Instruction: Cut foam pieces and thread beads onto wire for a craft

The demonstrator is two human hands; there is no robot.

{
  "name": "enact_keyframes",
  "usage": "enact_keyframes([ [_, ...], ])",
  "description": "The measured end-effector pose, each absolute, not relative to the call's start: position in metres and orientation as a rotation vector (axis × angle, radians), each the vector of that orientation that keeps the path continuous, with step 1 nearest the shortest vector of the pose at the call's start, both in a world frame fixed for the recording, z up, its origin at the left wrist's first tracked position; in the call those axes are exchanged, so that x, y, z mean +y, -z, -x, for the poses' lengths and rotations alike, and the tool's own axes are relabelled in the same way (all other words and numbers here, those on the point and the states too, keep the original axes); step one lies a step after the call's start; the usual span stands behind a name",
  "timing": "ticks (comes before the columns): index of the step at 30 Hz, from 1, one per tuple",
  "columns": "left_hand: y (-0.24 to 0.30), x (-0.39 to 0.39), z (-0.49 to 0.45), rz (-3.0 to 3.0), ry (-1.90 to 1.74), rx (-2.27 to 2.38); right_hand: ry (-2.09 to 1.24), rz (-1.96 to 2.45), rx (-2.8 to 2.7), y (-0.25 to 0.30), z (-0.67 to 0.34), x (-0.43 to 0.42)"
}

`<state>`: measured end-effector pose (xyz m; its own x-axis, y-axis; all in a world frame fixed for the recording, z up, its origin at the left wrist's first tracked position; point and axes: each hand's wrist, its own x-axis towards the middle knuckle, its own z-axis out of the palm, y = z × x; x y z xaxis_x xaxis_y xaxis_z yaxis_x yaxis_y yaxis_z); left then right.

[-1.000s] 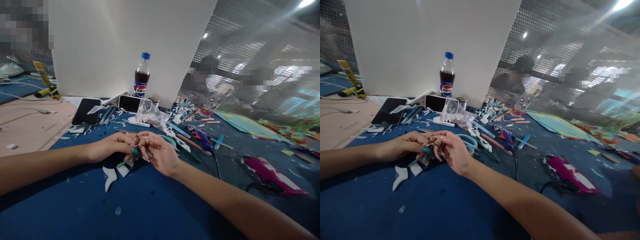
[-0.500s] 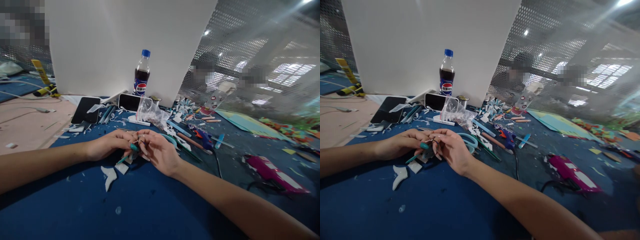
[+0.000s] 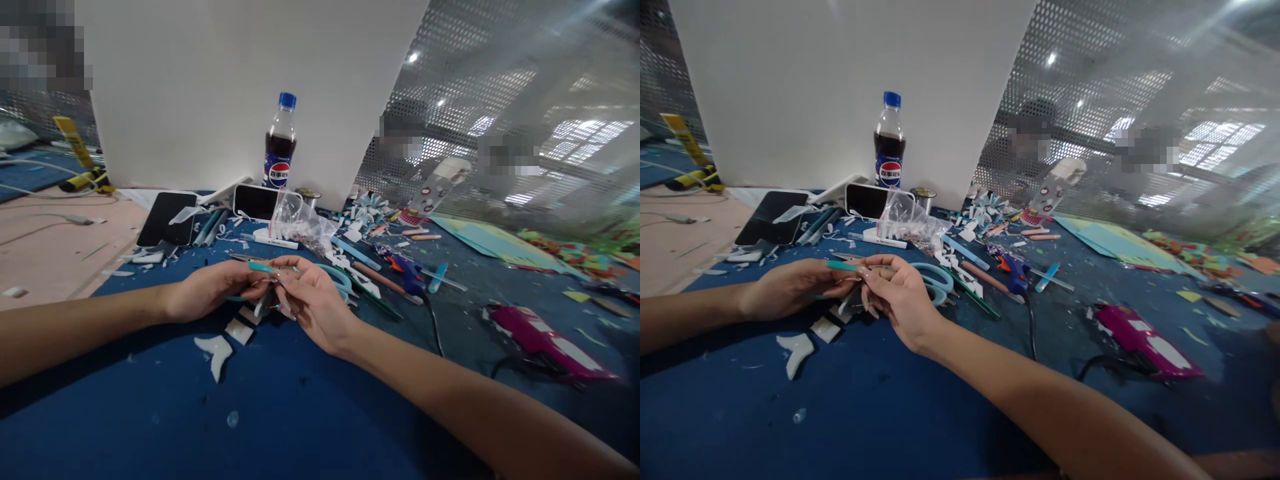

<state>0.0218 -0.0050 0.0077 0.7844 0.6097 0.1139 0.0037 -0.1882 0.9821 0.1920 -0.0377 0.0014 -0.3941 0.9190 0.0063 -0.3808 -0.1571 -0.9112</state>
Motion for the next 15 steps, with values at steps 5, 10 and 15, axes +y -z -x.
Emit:
enact_keyframes([
  [5, -0.0086, -0.0068, -0.0236, -1.628, -0.602, 0.408, -1.697, 0.741, -1.113, -0.0014, -0.1906, -0.0376],
  [10, -0.0067, -0.0062, -0.0217, -1.552, -0.658, 0.415, -1.687, 0.743, -1.077, -0.0023, -0.1891, -0.0381],
  [15, -0.0081, -0.0087, -0.0204, -1.576, -0.717, 0.472, -1.696, 0.760, -1.042, -0.0045, -0.1882, -0.0382],
])
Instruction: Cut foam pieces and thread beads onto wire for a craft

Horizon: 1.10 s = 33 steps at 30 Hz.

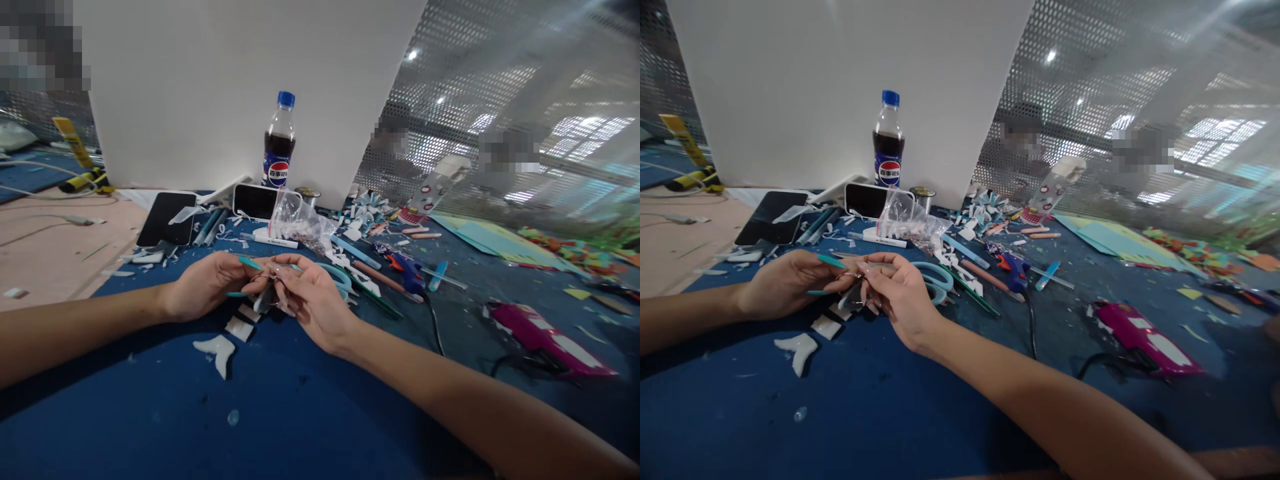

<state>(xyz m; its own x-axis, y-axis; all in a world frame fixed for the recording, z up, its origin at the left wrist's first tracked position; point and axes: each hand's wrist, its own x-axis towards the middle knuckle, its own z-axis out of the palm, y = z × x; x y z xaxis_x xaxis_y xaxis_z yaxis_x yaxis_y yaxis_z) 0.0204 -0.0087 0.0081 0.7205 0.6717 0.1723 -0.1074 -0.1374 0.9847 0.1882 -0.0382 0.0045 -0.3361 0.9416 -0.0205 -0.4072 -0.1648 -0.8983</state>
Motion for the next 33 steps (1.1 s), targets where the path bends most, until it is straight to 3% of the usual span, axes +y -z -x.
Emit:
enact_keyframes([
  [33, -0.0079, -0.0058, -0.0212, -1.603, -0.698, 0.430, -1.583, 0.787, -1.090, -0.0002, -0.1880, -0.0390],
])
